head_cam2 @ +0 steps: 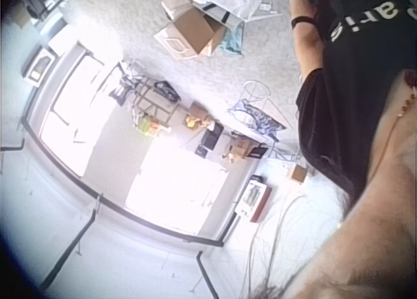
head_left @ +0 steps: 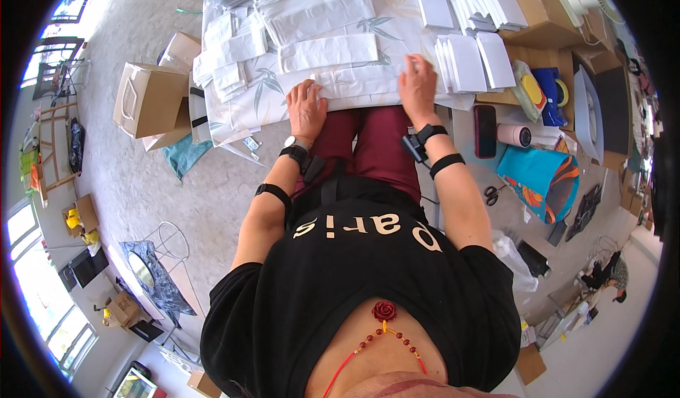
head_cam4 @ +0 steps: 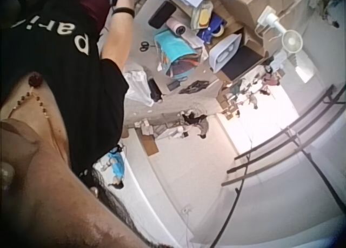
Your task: Folding and stacking white plastic or paper pouches at a workstation.
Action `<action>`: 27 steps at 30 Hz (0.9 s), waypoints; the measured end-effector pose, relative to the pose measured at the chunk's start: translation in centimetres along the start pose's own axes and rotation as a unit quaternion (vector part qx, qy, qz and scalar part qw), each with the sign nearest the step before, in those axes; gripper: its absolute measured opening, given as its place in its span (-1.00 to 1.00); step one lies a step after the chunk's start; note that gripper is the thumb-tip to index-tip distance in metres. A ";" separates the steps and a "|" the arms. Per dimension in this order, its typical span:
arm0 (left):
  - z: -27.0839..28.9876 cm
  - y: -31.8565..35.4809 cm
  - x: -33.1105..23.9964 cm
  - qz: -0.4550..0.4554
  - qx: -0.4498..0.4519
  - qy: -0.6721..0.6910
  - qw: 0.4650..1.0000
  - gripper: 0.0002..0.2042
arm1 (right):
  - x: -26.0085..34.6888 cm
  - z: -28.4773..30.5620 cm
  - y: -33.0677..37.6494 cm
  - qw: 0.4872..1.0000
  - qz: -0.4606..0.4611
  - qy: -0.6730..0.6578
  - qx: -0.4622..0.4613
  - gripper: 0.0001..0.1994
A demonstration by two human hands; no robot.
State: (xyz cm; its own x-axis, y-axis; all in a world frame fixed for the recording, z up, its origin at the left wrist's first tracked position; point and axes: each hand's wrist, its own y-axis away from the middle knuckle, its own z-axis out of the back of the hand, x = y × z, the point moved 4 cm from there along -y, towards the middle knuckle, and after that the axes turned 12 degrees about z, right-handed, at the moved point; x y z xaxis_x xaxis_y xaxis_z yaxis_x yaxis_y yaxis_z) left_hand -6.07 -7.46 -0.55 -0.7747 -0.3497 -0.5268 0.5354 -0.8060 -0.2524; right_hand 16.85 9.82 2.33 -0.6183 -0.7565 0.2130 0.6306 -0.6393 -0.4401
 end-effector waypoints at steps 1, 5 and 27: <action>-0.1 -0.1 -0.2 -0.003 0.001 0.001 1.000 -0.69 | 1.1 -0.7 0.2 0.998 0.042 -0.038 0.002 -0.53; 0.0 -0.1 0.0 -0.002 0.002 0.006 1.000 -0.69 | 6.6 -2.3 0.6 0.973 0.164 -0.138 0.083 -0.42; -0.4 -0.7 -0.1 0.012 0.039 0.076 0.996 -0.73 | 9.2 -6.1 3.1 0.962 0.181 -0.025 0.204 -0.09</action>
State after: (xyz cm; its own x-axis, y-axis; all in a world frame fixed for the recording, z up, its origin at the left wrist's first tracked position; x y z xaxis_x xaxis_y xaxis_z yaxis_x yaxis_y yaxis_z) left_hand -6.21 -6.67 -0.60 -0.6989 -0.2987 -0.6499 0.5212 -0.8350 -0.1767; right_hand 10.25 1.74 -2.44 -0.3076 -0.9386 0.1560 0.9380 -0.3267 -0.1160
